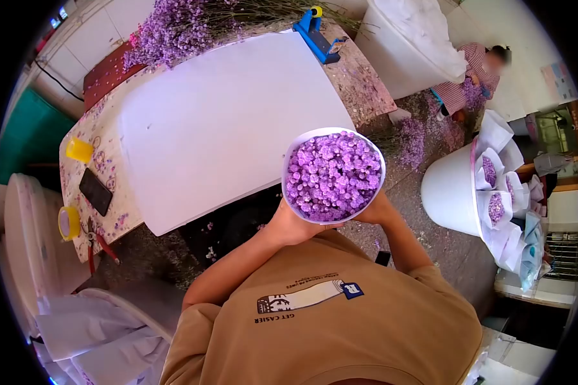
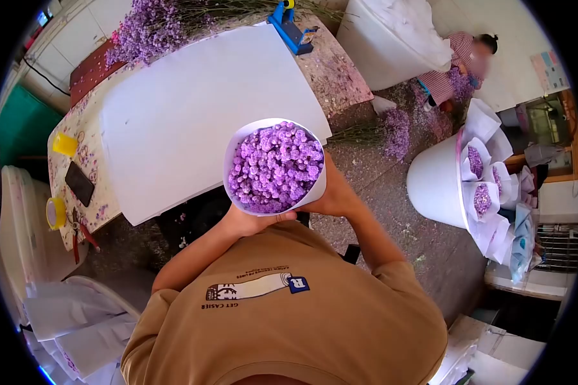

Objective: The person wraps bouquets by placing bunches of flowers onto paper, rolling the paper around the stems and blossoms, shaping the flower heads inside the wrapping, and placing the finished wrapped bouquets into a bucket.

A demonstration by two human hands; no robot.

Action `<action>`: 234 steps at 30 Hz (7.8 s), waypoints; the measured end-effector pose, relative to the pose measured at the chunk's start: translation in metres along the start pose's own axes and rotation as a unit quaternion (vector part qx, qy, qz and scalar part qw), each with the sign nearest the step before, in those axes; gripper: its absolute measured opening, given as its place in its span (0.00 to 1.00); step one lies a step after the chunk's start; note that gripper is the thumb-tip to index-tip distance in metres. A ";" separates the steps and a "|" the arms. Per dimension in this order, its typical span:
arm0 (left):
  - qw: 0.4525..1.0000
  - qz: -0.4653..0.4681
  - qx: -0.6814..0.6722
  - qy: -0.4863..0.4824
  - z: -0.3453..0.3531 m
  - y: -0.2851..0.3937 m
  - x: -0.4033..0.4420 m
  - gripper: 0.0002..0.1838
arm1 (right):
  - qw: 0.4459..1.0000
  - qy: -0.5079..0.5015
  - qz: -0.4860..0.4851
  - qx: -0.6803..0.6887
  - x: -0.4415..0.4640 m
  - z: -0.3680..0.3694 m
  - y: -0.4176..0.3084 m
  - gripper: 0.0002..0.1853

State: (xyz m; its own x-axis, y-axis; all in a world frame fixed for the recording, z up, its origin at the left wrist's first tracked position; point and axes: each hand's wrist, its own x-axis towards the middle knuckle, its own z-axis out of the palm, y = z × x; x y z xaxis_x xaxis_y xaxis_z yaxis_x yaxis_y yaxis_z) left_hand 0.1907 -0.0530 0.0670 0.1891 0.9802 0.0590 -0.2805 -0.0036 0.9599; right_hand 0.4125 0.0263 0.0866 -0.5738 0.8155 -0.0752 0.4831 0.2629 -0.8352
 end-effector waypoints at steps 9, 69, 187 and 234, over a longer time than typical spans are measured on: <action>0.997 0.067 0.000 0.040 -0.017 0.022 -0.007 0.66 | 0.996 0.047 -0.065 0.029 0.012 0.010 0.017 0.62; 0.832 0.189 0.421 0.309 -0.059 0.091 -0.010 0.13 | 0.983 0.020 -0.163 -0.082 0.010 0.023 0.015 0.53; 0.859 0.051 0.481 0.164 -0.053 0.078 -0.069 0.09 | 0.984 -0.020 -0.115 -0.137 0.018 0.029 0.014 0.48; 0.871 0.176 0.329 0.319 -0.081 0.078 -0.054 0.14 | 0.987 -0.006 -0.108 -0.122 0.017 0.026 0.033 0.52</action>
State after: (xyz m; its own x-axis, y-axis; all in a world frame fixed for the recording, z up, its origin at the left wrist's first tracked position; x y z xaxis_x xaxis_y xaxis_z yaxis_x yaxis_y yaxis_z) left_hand 0.0827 -0.0900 0.1163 -0.4208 0.8049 0.4185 0.4239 -0.2335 0.8751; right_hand 0.4010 0.0355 0.0437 -0.6880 0.7209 0.0827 0.4920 0.5473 -0.6770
